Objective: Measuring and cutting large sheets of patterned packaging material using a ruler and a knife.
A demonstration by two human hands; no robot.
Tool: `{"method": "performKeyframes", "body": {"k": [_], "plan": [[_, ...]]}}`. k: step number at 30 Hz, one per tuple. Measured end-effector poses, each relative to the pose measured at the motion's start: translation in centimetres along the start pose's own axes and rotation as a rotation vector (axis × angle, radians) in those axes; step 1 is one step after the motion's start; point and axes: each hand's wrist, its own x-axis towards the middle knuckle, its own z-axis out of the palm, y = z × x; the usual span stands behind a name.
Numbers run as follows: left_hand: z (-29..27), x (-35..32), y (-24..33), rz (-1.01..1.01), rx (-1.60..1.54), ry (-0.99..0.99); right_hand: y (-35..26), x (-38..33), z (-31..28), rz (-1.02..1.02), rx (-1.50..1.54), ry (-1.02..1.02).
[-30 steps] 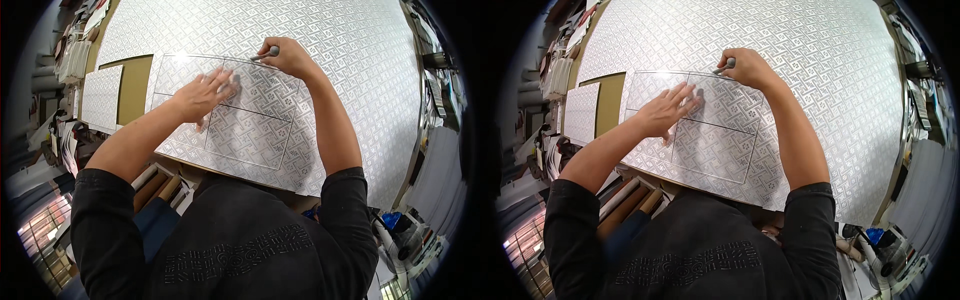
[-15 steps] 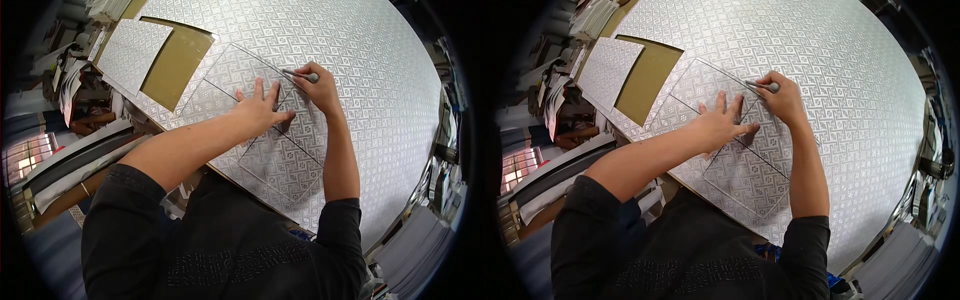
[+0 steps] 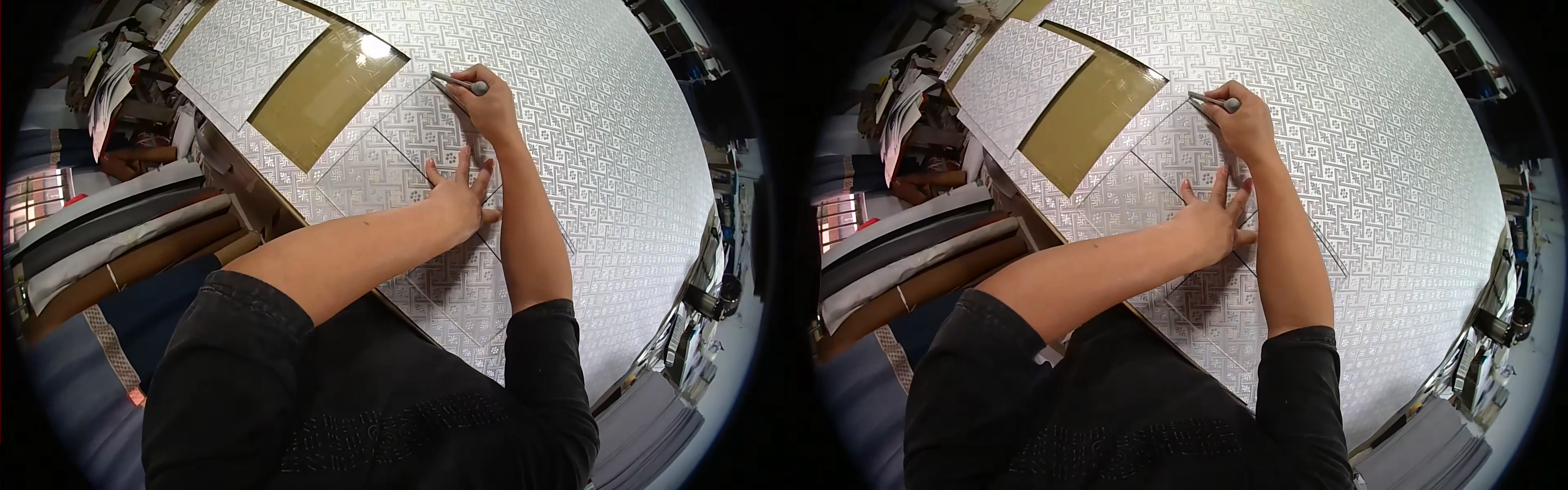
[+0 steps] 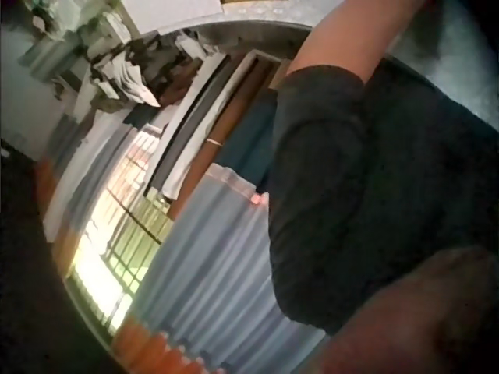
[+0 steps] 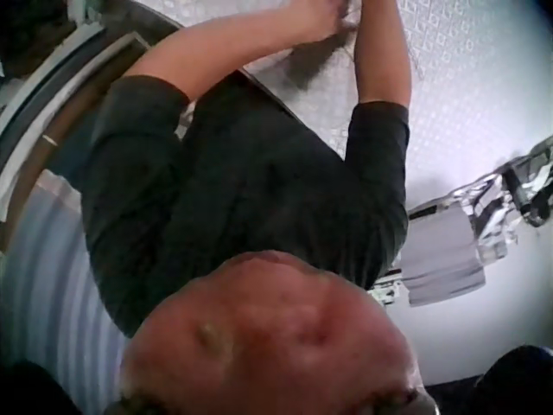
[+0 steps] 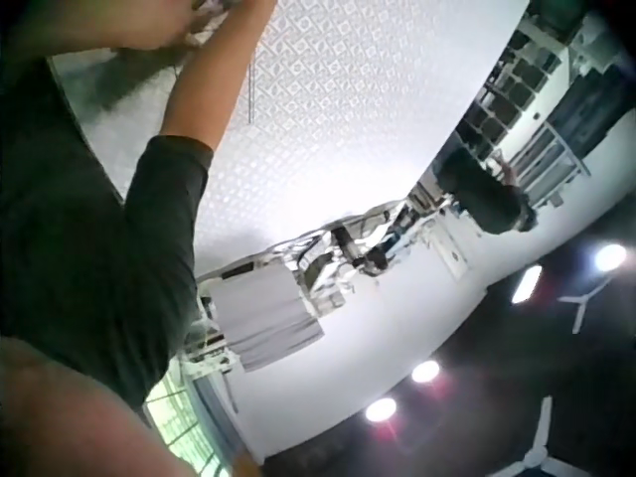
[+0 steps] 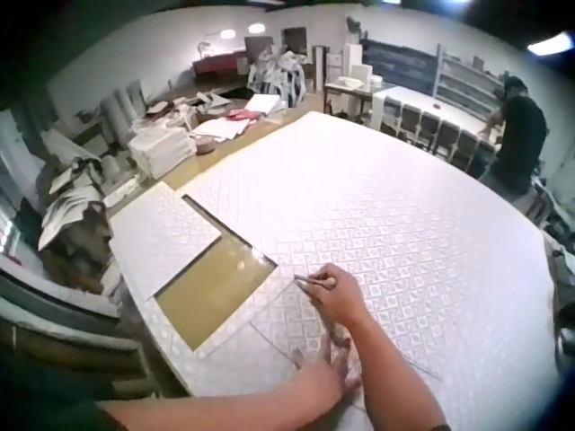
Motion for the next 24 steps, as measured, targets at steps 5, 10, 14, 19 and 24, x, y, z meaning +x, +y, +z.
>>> {"method": "performKeyframes", "body": {"k": [5, 10, 14, 19, 24], "plan": [[0.0, -0.6, -0.2, 0.024, 0.003, 0.033, -0.5, 1.8, -1.3, -0.012, 0.001, -0.129], [0.1, -0.2, -0.1, 0.028, -0.033, 0.028, -3.1, 6.6, -3.9, 0.029, -0.11, -0.439], [-0.1, -0.1, -0.2, 0.041, -0.058, 0.004, -5.6, 10.7, -4.3, 0.068, -0.205, -0.697], [-0.4, -0.3, -0.3, 0.057, -0.02, -0.037, -7.1, 13.6, -3.5, 0.093, -0.328, -0.863], [-0.7, -0.5, -0.6, 0.06, -0.074, -0.036, -7.7, 12.6, -0.8, 0.075, -0.276, -0.967]]}}
